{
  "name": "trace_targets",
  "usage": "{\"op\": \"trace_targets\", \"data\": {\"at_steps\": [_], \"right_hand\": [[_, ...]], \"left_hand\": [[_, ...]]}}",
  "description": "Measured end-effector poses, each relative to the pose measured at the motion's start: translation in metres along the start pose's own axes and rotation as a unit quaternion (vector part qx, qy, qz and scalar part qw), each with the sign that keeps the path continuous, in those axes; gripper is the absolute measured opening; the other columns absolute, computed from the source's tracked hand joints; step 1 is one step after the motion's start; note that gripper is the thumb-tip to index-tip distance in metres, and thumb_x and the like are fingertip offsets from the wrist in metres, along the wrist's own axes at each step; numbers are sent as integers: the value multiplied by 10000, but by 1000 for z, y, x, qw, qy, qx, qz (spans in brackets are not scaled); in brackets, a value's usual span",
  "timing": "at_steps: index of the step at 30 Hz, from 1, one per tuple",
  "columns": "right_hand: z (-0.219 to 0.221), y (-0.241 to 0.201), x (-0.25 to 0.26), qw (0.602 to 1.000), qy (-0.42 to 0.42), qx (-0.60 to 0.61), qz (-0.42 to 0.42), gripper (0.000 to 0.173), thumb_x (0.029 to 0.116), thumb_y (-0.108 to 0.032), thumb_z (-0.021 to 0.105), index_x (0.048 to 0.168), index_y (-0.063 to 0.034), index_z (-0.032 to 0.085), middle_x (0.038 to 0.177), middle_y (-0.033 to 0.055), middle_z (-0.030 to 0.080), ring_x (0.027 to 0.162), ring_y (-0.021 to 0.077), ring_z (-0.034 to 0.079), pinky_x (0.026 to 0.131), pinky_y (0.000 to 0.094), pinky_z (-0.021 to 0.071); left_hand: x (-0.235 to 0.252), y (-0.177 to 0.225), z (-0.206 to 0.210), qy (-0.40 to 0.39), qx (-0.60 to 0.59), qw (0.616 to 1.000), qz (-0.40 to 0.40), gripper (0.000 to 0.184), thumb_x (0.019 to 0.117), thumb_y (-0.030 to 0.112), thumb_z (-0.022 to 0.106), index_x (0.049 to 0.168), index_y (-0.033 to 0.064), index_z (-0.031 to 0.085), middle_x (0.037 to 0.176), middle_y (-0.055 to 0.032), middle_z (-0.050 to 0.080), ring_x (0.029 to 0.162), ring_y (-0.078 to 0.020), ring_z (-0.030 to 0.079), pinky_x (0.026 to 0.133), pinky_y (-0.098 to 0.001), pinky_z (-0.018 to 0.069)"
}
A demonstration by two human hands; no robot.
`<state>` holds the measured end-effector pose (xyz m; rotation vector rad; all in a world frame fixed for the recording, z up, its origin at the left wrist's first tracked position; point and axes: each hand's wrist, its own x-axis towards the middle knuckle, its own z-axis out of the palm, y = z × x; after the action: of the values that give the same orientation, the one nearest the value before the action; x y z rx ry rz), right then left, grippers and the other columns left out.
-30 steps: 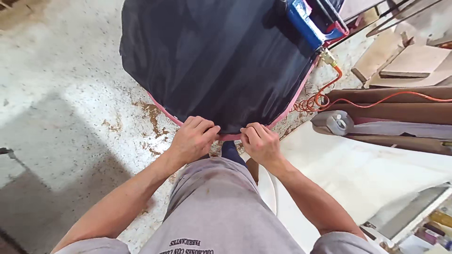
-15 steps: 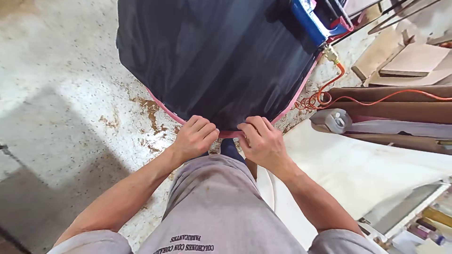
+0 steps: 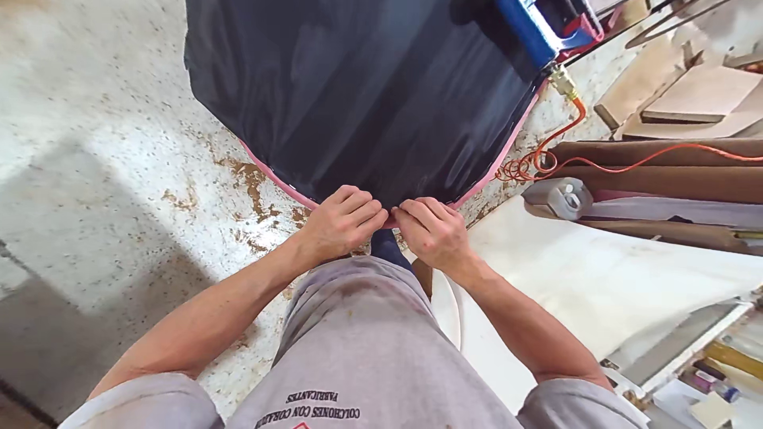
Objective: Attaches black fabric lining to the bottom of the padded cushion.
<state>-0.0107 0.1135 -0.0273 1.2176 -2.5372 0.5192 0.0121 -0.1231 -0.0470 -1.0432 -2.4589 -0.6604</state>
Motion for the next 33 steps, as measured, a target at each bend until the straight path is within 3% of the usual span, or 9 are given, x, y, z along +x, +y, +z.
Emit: {"op": "trace_targets", "data": {"at_steps": [12, 17, 21, 24, 27, 29, 30, 31, 33], "right_hand": [[-7, -1, 0, 999, -41, -8, -26, 185, 1004, -48, 573, 978, -58, 756, 1082, 80, 741, 1013, 235, 691, 773, 352, 565], [-15, 1, -2, 995, -97, 5, -27, 211, 1017, -87, 532, 1029, -60, 740, 1162, 96, 725, 1102, 249, 679, 875, 388, 565], [-19, 5, -1, 992, -122, 12, -34, 243, 1022, -103, 523, 1118, -63, 743, 1198, 115, 722, 1104, 272, 684, 889, 400, 564], [-18, 11, 3, 991, -116, 23, -62, 205, 991, -91, 543, 991, -60, 745, 1169, 133, 735, 1072, 281, 702, 866, 397, 573], [-34, 33, 12, 975, -170, 117, -79, 222, 963, -162, 549, 980, -81, 755, 1177, 123, 738, 1101, 270, 699, 888, 400, 570], [-60, 76, 34, 977, -160, 141, -28, 257, 958, -216, 589, 1060, -91, 789, 1161, 110, 755, 1097, 251, 718, 914, 415, 596], [-71, 108, 53, 988, -124, 93, 7, 281, 961, -239, 619, 1121, -72, 777, 1185, 150, 744, 1120, 288, 710, 936, 447, 587], [-81, 144, 73, 992, -112, 34, 46, 367, 971, -289, 633, 1239, -55, 723, 1270, 208, 690, 1201, 351, 658, 983, 504, 550], [-90, 207, 109, 975, -164, -63, 134, 663, 966, -437, 602, 1504, -65, 496, 1463, 309, 487, 1347, 497, 479, 1035, 663, 426]], "left_hand": [[15, 1, -10, -94, -2, 995, 9, 197, 1022, 42, 514, 1070, 52, 705, 1016, -104, 704, 1044, -279, 653, 958, -444, 480], [11, 24, -20, -155, 61, 986, -26, 253, 991, 3, 492, 1142, 34, 693, 1357, -94, 653, 1240, -274, 598, 1015, -475, 442], [8, 58, -14, -134, 110, 976, -132, 248, 976, 94, 448, 1134, 98, 639, 1296, -95, 688, 1163, -266, 636, 941, -442, 440], [11, 82, 1, -84, 167, 951, -245, 390, 998, 160, 408, 1351, 185, 573, 1290, -26, 699, 1199, -239, 585, 986, -429, 343], [17, 109, 21, -82, 209, 914, -337, 512, 992, 240, 389, 1481, 249, 542, 1365, 13, 666, 1269, -237, 519, 994, -440, 292], [21, 122, 28, -88, 215, 895, -381, 524, 994, 308, 347, 1465, 264, 574, 1452, 30, 615, 1326, -235, 488, 1017, -461, 278], [23, 125, 30, -84, 214, 889, -397, 532, 995, 326, 323, 1458, 267, 578, 1473, 32, 599, 1334, -237, 485, 1028, -470, 277], [25, 128, 32, -76, 210, 884, -411, 542, 990, 335, 311, 1459, 271, 576, 1486, 30, 588, 1336, -245, 483, 1027, -477, 276], [24, 137, 35, -72, 197, 877, -432, 550, 996, 349, 302, 1486, 292, 545, 1521, 27, 555, 1353, -261, 466, 1032, -490, 272]]}}
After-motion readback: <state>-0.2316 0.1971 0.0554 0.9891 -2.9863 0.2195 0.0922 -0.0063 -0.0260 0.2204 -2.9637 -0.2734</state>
